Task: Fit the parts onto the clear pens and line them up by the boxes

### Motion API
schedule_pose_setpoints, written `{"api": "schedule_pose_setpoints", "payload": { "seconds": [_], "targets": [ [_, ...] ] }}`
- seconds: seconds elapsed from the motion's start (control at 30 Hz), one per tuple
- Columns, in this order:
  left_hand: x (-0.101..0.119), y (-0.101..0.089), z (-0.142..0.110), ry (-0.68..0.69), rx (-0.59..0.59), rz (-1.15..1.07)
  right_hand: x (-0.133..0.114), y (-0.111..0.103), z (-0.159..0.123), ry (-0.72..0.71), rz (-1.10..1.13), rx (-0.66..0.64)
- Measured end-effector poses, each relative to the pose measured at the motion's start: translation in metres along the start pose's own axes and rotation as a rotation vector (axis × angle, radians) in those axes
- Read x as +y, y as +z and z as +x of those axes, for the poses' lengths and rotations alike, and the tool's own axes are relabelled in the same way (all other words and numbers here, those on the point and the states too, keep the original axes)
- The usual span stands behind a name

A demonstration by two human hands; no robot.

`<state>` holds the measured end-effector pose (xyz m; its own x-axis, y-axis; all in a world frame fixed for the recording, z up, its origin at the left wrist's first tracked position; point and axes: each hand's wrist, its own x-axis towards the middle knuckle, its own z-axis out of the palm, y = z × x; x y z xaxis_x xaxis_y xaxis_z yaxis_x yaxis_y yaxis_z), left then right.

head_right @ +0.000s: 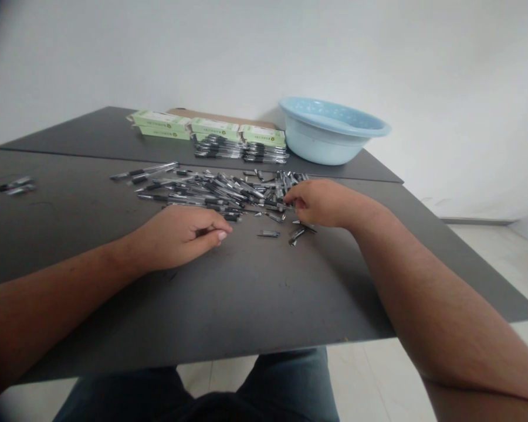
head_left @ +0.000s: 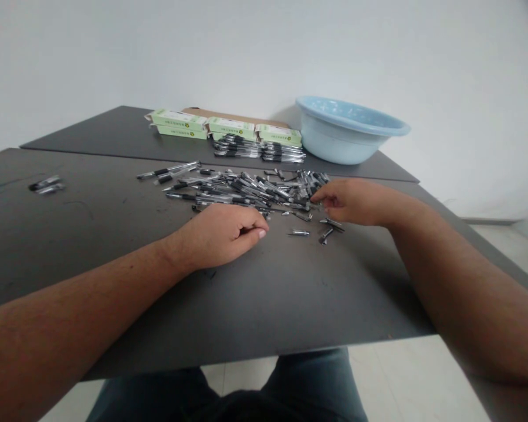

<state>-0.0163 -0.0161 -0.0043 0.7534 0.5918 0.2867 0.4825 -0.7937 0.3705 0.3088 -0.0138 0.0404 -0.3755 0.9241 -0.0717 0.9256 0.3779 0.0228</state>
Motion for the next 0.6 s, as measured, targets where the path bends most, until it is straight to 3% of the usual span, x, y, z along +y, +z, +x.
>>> {"api": "schedule_pose_setpoints", "payload": {
  "seconds": [0.13, 0.37, 0.47, 0.6],
  "targets": [
    [0.000, -0.001, 0.000, 0.002, 0.005, 0.005, 0.000, -0.002, 0.000, -0.021, 0.070, 0.088],
    [0.000, 0.000, 0.000, 0.009, -0.007, 0.004, -0.012, 0.012, 0.013, 0.136, 0.172, 0.282],
    [-0.001, 0.001, 0.000, 0.013, -0.006, 0.009, -0.020, 0.022, 0.021, 0.092, 0.152, 0.357],
    [-0.002, 0.001, 0.000, 0.007, -0.013, -0.007, -0.029, 0.031, 0.029, 0.053, 0.047, 0.331]
  ]
}}
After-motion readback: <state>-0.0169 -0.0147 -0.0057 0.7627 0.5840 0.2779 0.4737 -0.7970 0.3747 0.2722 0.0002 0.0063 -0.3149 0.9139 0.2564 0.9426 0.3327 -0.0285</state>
